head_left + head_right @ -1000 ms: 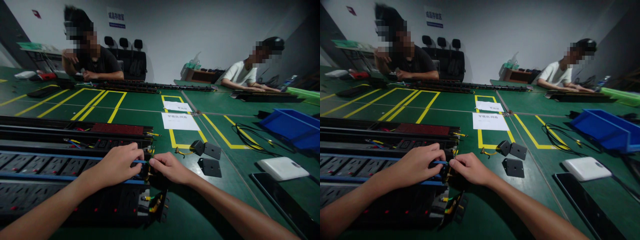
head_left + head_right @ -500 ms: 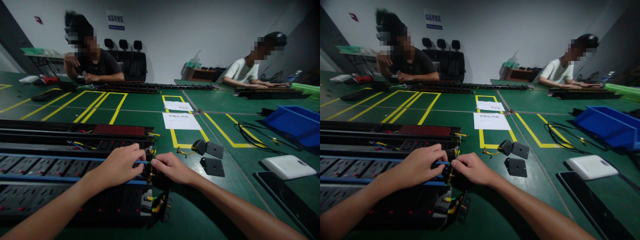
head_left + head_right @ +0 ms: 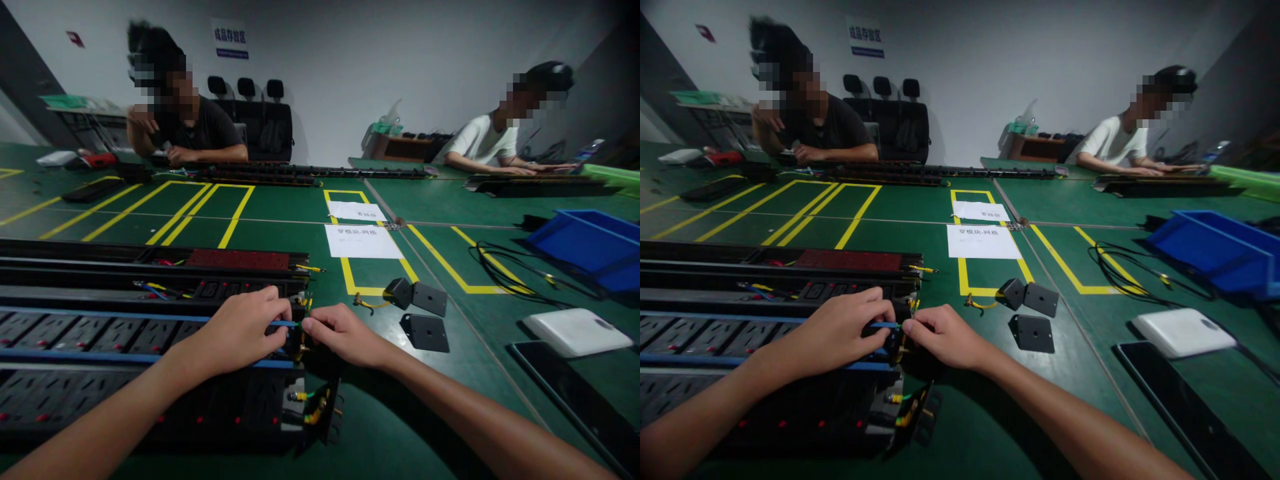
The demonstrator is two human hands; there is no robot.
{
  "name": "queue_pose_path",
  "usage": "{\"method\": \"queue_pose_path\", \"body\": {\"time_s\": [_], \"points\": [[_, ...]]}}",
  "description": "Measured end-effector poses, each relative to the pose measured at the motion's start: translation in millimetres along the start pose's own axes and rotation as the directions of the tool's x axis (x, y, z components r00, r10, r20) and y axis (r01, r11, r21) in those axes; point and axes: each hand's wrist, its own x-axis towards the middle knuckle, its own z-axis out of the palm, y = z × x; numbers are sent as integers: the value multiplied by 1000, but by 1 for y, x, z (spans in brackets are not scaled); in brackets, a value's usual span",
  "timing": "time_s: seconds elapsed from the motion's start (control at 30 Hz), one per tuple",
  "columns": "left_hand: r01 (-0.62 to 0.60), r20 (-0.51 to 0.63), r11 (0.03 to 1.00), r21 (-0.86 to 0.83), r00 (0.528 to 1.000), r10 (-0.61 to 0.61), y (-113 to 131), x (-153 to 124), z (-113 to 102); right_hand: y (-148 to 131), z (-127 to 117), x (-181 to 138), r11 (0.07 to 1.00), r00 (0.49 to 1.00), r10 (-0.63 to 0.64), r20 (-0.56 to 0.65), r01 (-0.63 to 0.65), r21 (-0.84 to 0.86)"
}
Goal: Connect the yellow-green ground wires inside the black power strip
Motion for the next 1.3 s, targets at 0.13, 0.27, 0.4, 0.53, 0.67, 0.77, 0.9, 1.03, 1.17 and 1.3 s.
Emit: {"method": "queue_pose_path", "body": {"time_s": [0.13,0.27,0.4,0.53,0.67,0.77,0.9,1.03,1.17,1.3], "points": [[2,-5,1000,-1,1000,-2,-1,0,0,0,1,0,1000,1000,-2,-3,2,1],[5,-3,1000,-4,1000,-5,-1,1,0,0,0,0,1000,1000,5,-4,-5,4],[6,-3,1000,-5,1000,-6,0,1,0,0,-1,0,1000,1000,4,-2,-4,-4],[4,2,1000,-6,1000,-4,-1,0,0,1,-1,1,1000,1000,0,0,0,2],[6,2,1000,-4,1000,-6,-1,0,0,0,-1,1,1000,1000,-7,-5,7,1],[7,5,1000,-6,1000,-7,-1,0,0,0,-1,1,1000,1000,-6,-6,6,-5],[5,2,1000,-3,1000,-5,-1,1,0,-1,-1,0,1000,1000,5,-1,-5,-7],[-1,-3,1000,5,1000,1,-2,1,1,1,1,-1,1000,1000,7,0,-7,-7],[1,-4,1000,8,1000,-1,-2,0,1,1,0,0,1000,1000,24,-6,-24,-3],[2,-6,1000,19,1000,-2,-1,0,0,-20,-21,-2,989,998,17,66,-7,-147]]}}
